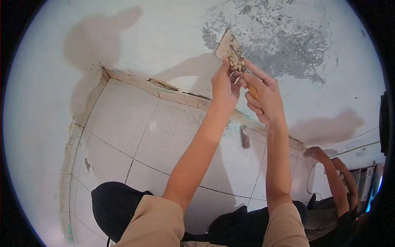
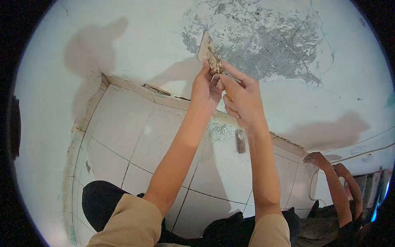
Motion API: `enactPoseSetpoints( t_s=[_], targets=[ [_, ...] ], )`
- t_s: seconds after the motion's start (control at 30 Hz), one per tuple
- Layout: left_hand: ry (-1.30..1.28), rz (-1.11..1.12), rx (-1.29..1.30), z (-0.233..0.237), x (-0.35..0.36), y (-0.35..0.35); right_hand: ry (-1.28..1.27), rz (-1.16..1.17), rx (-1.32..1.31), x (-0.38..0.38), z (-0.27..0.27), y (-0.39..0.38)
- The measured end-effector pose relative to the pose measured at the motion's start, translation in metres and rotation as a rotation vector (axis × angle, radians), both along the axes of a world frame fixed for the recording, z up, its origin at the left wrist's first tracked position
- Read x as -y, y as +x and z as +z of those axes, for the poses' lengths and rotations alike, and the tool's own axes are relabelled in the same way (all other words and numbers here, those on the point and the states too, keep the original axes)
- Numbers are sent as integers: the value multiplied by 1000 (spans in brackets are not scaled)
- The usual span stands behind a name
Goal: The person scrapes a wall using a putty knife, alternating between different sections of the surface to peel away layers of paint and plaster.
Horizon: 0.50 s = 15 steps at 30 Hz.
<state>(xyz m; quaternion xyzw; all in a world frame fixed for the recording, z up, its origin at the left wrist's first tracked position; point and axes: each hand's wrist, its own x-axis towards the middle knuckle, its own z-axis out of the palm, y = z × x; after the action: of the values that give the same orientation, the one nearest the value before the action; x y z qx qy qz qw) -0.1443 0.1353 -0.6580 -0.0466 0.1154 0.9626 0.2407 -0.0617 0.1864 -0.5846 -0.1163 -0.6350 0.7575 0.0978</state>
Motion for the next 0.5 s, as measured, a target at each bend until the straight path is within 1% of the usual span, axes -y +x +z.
enactPoseSetpoints(
  t_s=[0.03, 0.07, 0.17, 0.27, 0.4, 0.5],
  targets=[
    [-24, 36, -18, 1, -1, 2, -36, 2, -9, 0, -4, 1],
    [-25, 33, -19, 1, 0, 2, -37, -1, -11, 1, -7, 2],
    [-74, 8, -49, -1, 5, 0, -148, 21, -59, 5, -14, 4],
    [-161, 5, -92, 0, 8, -2, -116, 24, -60, 3, -15, 4],
    [-126, 41, -35, -5, 0, -7, -125, 54, -119, -7, -25, 4],
    [-184, 42, -62, 1, 5, -3, -149, 62, -138, -7, -27, 1]
  ],
)
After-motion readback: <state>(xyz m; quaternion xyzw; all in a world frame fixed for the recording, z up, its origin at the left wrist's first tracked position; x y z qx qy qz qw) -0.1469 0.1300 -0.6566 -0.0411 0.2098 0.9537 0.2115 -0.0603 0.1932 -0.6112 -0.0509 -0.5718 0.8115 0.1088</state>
